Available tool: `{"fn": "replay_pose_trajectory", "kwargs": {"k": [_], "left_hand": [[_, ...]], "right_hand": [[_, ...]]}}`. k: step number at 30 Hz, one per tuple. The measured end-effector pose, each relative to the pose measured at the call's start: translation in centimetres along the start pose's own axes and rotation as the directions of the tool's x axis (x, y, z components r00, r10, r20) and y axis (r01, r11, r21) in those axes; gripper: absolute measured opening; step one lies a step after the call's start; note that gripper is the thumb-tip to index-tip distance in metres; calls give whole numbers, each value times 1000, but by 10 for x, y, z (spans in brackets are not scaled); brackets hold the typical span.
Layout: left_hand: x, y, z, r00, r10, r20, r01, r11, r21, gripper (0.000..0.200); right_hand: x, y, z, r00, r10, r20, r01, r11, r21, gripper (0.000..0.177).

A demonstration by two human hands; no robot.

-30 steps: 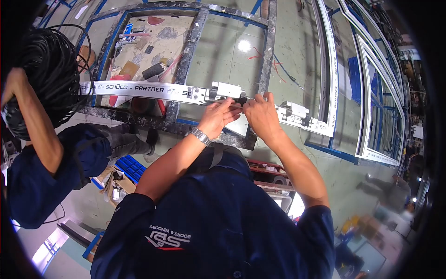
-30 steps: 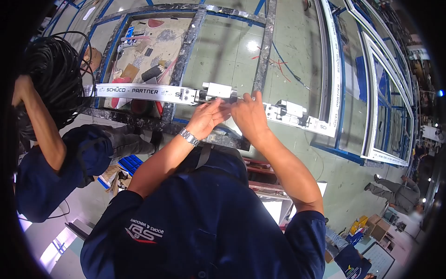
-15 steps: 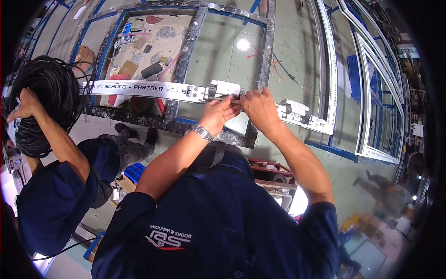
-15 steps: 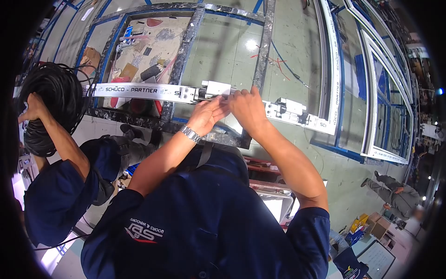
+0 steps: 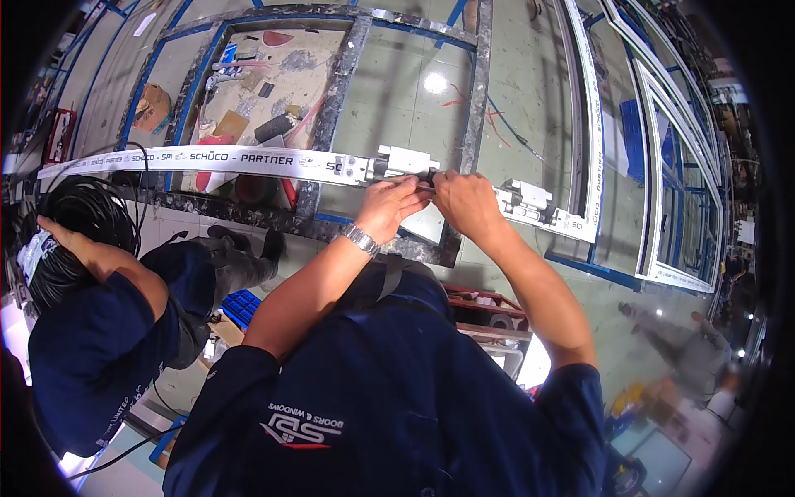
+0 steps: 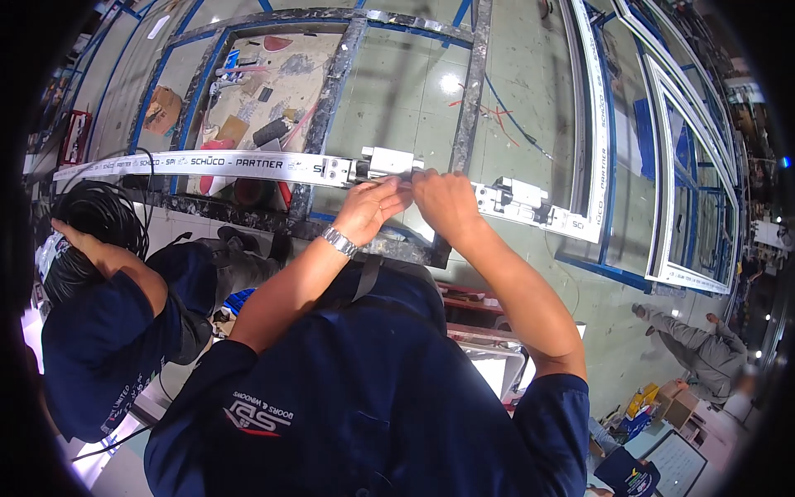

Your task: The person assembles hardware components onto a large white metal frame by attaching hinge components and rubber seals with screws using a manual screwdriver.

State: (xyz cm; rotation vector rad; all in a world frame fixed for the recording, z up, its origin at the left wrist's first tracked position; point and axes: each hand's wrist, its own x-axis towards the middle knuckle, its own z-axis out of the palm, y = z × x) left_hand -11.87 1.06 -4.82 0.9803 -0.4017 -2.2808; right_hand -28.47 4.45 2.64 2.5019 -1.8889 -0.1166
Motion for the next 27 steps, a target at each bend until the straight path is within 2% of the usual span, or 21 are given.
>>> {"fn": "replay_pose_trajectory", "kwargs": {"k": [3, 9, 12, 15, 18, 21, 27], "left_hand": [[1, 0, -1, 999, 18, 29, -16, 998, -63, 18], [-2, -3, -2, 1000, -11, -21, 11, 999, 30, 19], [1, -2, -4, 1000, 6, 15, -6, 1000, 5, 19], [1, -2, -1, 1000, -17, -11, 17, 1000, -12, 20], [-3, 2, 6, 997, -62, -48, 64, 997, 45, 21], [-2, -1, 1, 999, -48, -23, 49, 998, 29, 21], [2, -1, -3, 1000, -17, 17, 17, 999, 27, 22]], "right_hand": [[0, 4, 0, 997, -72, -22, 71, 997, -27, 8], [-3, -2, 8, 999, -13, -33, 13, 1000, 4, 9], [-6, 0, 4, 999, -30, 45, 31, 999, -18, 7], [-1, 4, 3, 999, -40, 11, 41, 998, -53, 8], [2, 6, 2, 996, -38, -81, 35, 999, -38, 8], [-2, 2, 6, 1000, 3, -9, -4, 999, -48, 7], [1, 3, -2, 997, -73, 22, 74, 993, -92, 6]]}}
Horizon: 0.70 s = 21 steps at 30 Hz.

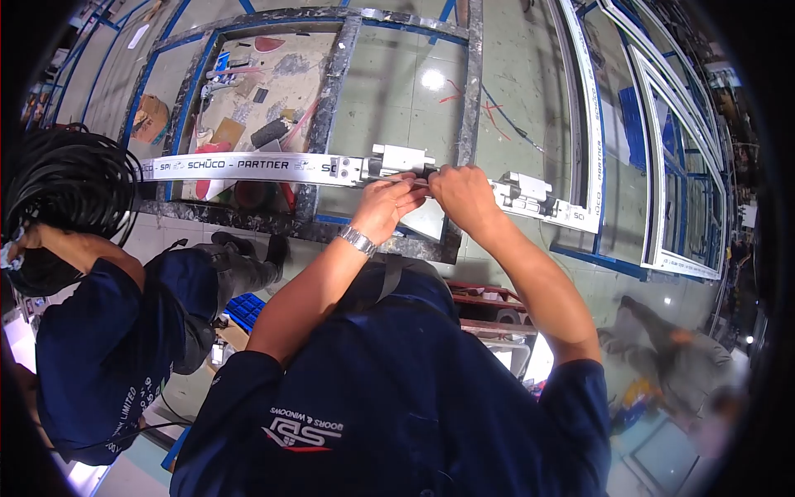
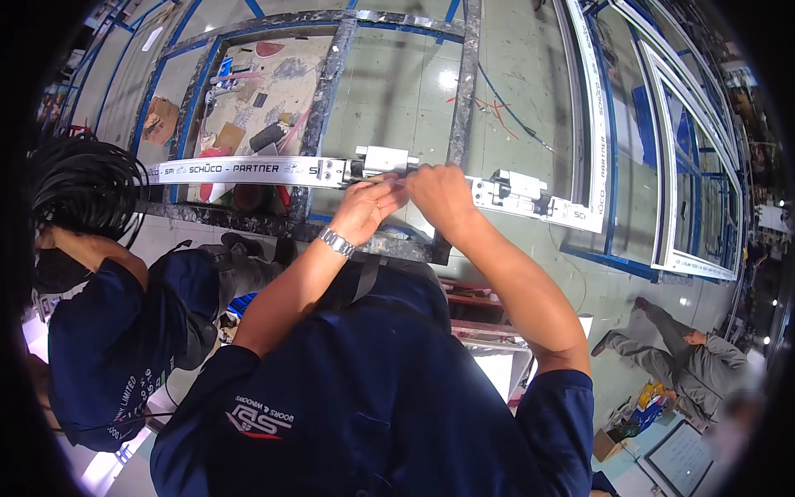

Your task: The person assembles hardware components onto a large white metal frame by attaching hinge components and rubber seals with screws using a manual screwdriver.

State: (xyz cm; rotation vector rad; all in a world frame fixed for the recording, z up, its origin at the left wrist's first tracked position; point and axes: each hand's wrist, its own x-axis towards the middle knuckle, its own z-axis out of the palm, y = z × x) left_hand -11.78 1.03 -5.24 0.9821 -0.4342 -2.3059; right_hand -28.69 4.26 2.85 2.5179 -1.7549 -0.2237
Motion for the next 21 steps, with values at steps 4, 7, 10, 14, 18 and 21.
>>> {"fn": "replay_pose_trajectory", "kwargs": {"k": [4, 7, 10, 14, 18, 21], "left_hand": [[0, -5, 1, 999, -4, -51, 0, 998, -68, 22], [-1, -2, 2, 999, 40, 15, -39, 998, -53, 20], [0, 0, 3, 998, 54, 38, -50, 994, -97, 20], [-3, 1, 6, 999, -9, -41, 8, 1000, -11, 21], [1, -2, 1, 999, -18, -31, 19, 1000, 22, 22], [4, -1, -2, 1000, 1, 9, -1, 1000, 4, 22]], "right_hand": [[1, 0, 7, 999, 8, -47, -6, 999, 40, 10], [-2, -1, 4, 999, 20, -42, -20, 1000, 14, 10], [-4, 1, 5, 1000, 23, -6, -23, 1000, 15, 9], [-2, 1, 6, 998, 31, -53, -30, 999, 15, 7], [-1, 2, 7, 993, 66, -95, -63, 998, 27, 6], [-4, 2, -1, 999, 36, 20, -36, 999, 23, 5]]}}
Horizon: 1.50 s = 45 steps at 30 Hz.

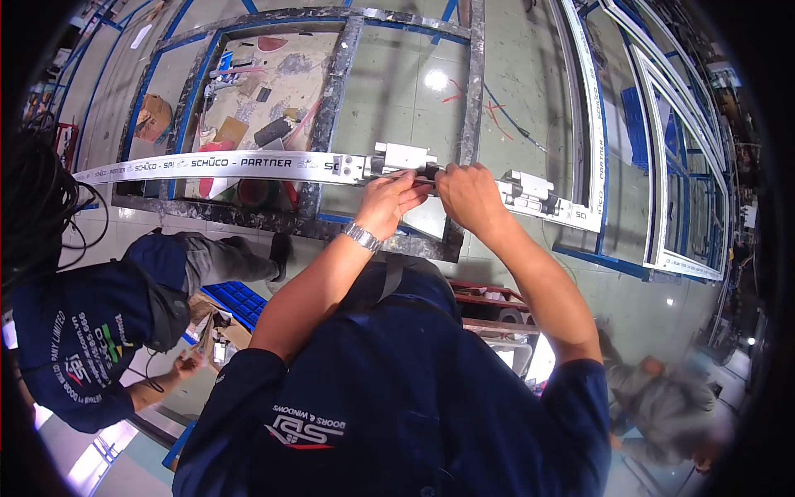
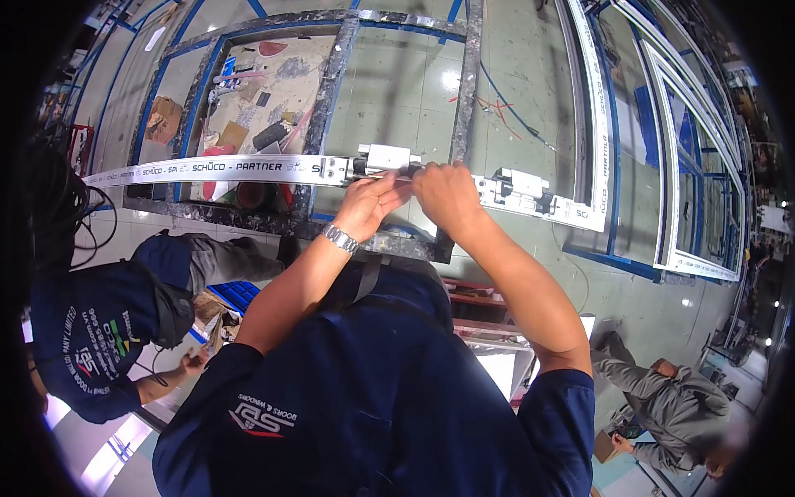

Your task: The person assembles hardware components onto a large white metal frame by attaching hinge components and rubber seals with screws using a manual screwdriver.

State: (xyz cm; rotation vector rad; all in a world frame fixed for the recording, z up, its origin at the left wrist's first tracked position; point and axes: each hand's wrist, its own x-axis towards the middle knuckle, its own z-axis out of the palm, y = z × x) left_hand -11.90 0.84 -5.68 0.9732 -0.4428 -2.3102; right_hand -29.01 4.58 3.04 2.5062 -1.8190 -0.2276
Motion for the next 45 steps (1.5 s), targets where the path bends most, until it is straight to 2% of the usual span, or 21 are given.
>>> {"fn": "replay_pose_trajectory", "kwargs": {"k": [4, 9, 16, 19, 22, 24, 28, 30, 36, 39, 40, 45], "left_hand": [[-1, -1, 2, 1000, 8, 23, -6, 997, -81, 22], [-3, -3, 6, 999, 15, -39, -18, 997, -76, 20], [0, -3, 5, 999, 48, -4, -48, 993, -107, 18], [-12, 6, 16, 995, -28, -91, 32, 999, 41, 19], [-8, 2, 10, 997, -21, -71, 26, 998, 60, 20], [-6, 1, 6, 1000, -1, -27, 2, 999, 33, 20], [-7, 1, 6, 1000, -16, -25, 15, 1000, -16, 19], [-8, 3, 8, 998, -34, -49, 35, 999, 26, 20], [-4, 1, 5, 1000, -5, -9, 5, 1000, 2, 22], [-4, 0, 2, 999, 7, 36, -6, 1000, -30, 22], [-4, 1, 2, 999, 12, 53, -10, 999, -37, 22], [-11, 12, 11, 992, -99, -73, 106, 988, 111, 24]], "right_hand": [[5, 2, 0, 999, -35, -20, 34, 999, -28, 6], [6, 1, 5, 996, -26, -90, 23, 999, -32, 6], [5, 3, 6, 997, -31, -70, 31, 1000, 4, 6], [4, 2, 10, 997, 10, -80, -5, 998, 61, 8], [3, 3, 9, 999, 27, -43, -23, 996, 89, 8], [0, 4, 1, 999, 14, 33, -17, 996, 88, 9], [2, 3, -3, 1000, -10, 21, 9, 1000, 27, 8], [3, -1, 1, 1000, 1, 3, -1, 1000, -8, 8], [-1, -4, -2, 998, 35, 55, -37, 999, 34, 9], [0, 0, 0, 996, -14, 85, 7, 997, 80, 11], [-1, 0, 2, 998, -6, 57, 2, 998, 69, 11], [-11, -2, 19, 999, 14, -36, -11, 996, 85, 11]]}}
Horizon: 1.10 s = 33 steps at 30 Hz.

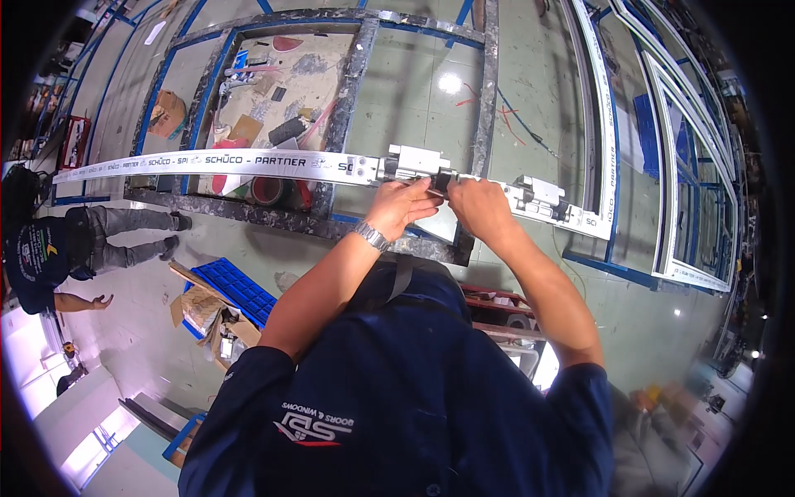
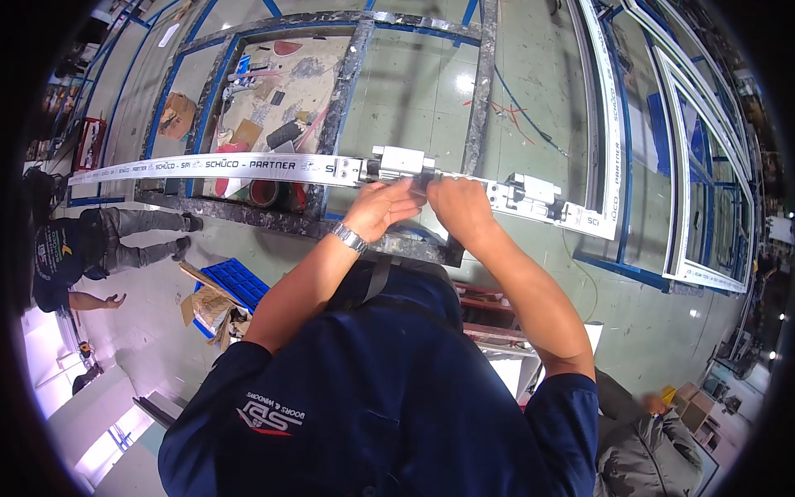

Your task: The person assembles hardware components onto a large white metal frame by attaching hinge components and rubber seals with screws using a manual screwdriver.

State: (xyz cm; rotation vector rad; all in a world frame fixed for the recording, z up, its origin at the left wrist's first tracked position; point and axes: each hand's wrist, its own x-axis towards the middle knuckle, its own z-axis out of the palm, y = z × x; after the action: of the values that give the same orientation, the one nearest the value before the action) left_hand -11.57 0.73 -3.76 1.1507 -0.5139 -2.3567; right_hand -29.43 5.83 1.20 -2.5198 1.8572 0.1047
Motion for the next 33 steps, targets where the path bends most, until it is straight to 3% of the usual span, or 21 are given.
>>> {"fn": "replay_pose_trajectory", "kwargs": {"k": [7, 9, 19, 28, 33], "left_hand": [[8, -10, -9, 996, 65, 68, -61, 997, -53, 25], [4, -6, -4, 1000, 5, 24, -5, 1000, -10, 24], [6, -9, -6, 995, 5, 95, -7, 1000, 14, 21], [-3, -3, 9, 994, -29, -101, 46, 985, 165, 31], [2, -10, -1, 1000, 4, 8, -5, 986, 164, 28]], "right_hand": [[-8, 1, 2, 1000, -12, -23, 13, 1000, 9, 11], [-8, 1, 7, 999, 11, -38, -10, 999, 30, 12], [-18, -8, 0, 992, 81, 100, -79, 997, -21, 10], [-21, -9, 10, 997, 83, -1, -83, 996, 20, 8], [-34, 3, 26, 997, 71, 6, -72, 996, 48, 13]]}}
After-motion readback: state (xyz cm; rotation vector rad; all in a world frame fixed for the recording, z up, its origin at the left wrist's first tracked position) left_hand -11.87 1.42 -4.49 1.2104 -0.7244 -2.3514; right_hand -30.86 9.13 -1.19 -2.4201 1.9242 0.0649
